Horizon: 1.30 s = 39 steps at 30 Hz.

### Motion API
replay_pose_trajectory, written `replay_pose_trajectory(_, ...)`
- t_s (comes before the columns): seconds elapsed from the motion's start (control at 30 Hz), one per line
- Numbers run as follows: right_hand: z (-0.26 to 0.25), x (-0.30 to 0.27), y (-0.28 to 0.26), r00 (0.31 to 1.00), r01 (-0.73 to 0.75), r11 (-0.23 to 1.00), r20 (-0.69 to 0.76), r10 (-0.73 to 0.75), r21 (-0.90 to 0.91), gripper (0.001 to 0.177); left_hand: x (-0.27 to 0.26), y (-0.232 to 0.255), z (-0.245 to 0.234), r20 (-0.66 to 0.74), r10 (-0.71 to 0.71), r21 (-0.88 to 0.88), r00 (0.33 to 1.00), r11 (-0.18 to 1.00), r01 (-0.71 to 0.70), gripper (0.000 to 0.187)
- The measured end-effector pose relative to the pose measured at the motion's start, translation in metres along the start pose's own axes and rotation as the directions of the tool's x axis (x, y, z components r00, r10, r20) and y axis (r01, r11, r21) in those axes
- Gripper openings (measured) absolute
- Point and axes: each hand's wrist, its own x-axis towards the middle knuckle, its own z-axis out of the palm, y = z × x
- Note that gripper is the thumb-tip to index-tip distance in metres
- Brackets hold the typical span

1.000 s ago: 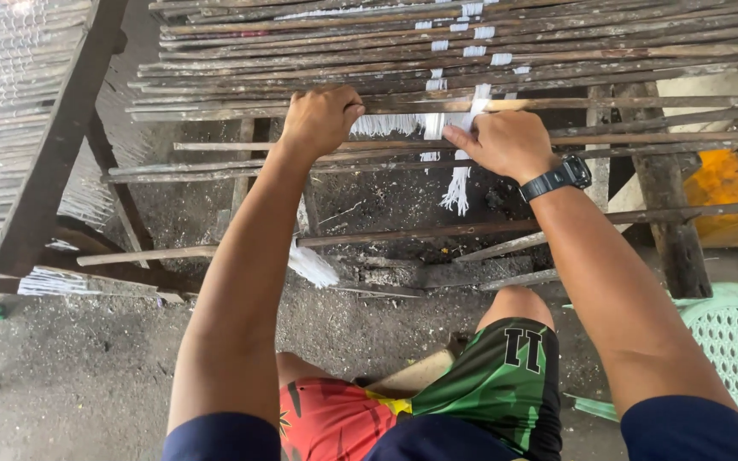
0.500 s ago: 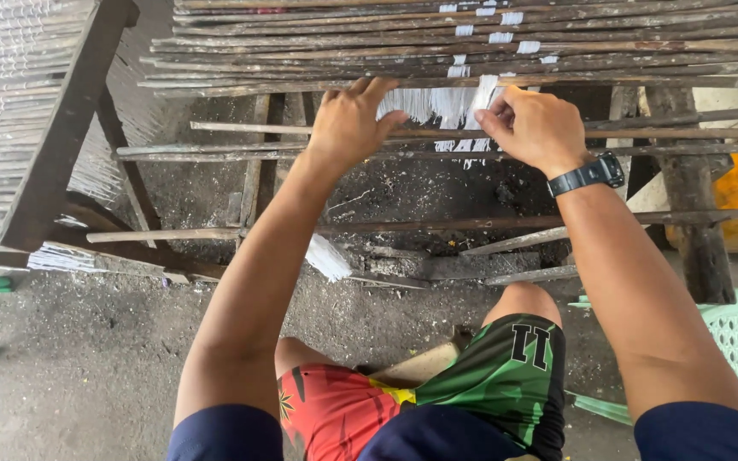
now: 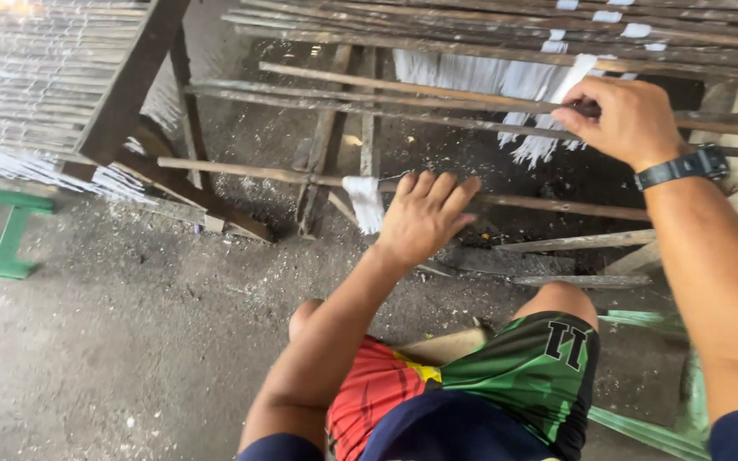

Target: Organizing bundles of candle wicks by tying them onto a wooden frame for production.

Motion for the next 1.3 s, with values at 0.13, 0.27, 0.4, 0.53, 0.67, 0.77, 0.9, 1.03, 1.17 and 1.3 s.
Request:
replay_pose_trajectory(0.13,-0.020,0.006,-0.009,0.995,0.090,0.994,-0.039,-0.093,-0.057,0.024,0.005,0.010,-0.011,-0.136,-0.116,-0.150,0.984,0.984,0.095,0.033)
replay_pose_trajectory(0.27,-0.036,0.017,-0.013,0.978,0.128,0.975,-0.139,-0.155,-0.182,0.020,0.002,0.009,-0.008,-0.108,-0.127,-0.140,0.986,0.984,0.111,0.036)
replay_pose_trajectory(0.4,-0.033,0.030,-0.020,0.986,0.101,0.993,-0.125,-0.107,-0.054,0.022,0.002,0.010,-0.004,-0.070,-0.132,-0.152,0.989,0.981,0.120,0.035)
replay_pose_trajectory(0.53,-0.023,0.034,-0.048,0.996,-0.079,0.974,0.053,0.069,0.211,0.021,0.003,0.011,-0.010,-0.126,-0.117,-0.120,0.985,0.988,0.102,0.036)
replay_pose_trajectory(0.67,-0.015,0.037,-0.063,0.999,-0.039,0.963,-0.011,0.043,0.266,0.020,0.001,0.011,-0.011,-0.125,-0.126,-0.139,0.984,0.984,0.109,0.034)
replay_pose_trajectory(0.77,-0.018,0.034,-0.077,0.993,-0.097,0.952,0.096,0.072,0.289,0.026,0.000,0.011,-0.009,-0.148,-0.131,-0.128,0.980,0.985,0.113,0.033)
replay_pose_trajectory(0.9,-0.039,0.019,-0.098,1.000,-0.018,0.859,-0.006,0.024,0.512,0.026,-0.002,0.015,-0.005,-0.200,-0.158,-0.137,0.967,0.982,0.132,0.028)
replay_pose_trajectory(1.03,-0.052,-0.009,-0.115,0.970,0.123,0.924,-0.239,-0.036,0.362,0.024,-0.004,0.015,-0.005,-0.195,-0.171,-0.130,0.966,0.980,0.148,0.028)
replay_pose_trajectory(1.17,-0.055,-0.044,-0.146,0.952,0.209,0.914,-0.287,-0.108,0.348,0.016,-0.007,0.014,-0.009,-0.156,-0.194,-0.287,0.968,0.947,0.144,0.031)
replay_pose_trajectory(1.3,-0.029,-0.059,-0.154,0.946,0.146,0.976,-0.311,-0.090,0.163,0.011,-0.007,-0.018,-0.045,-0.239,-0.240,-0.508,0.941,0.857,0.090,0.022)
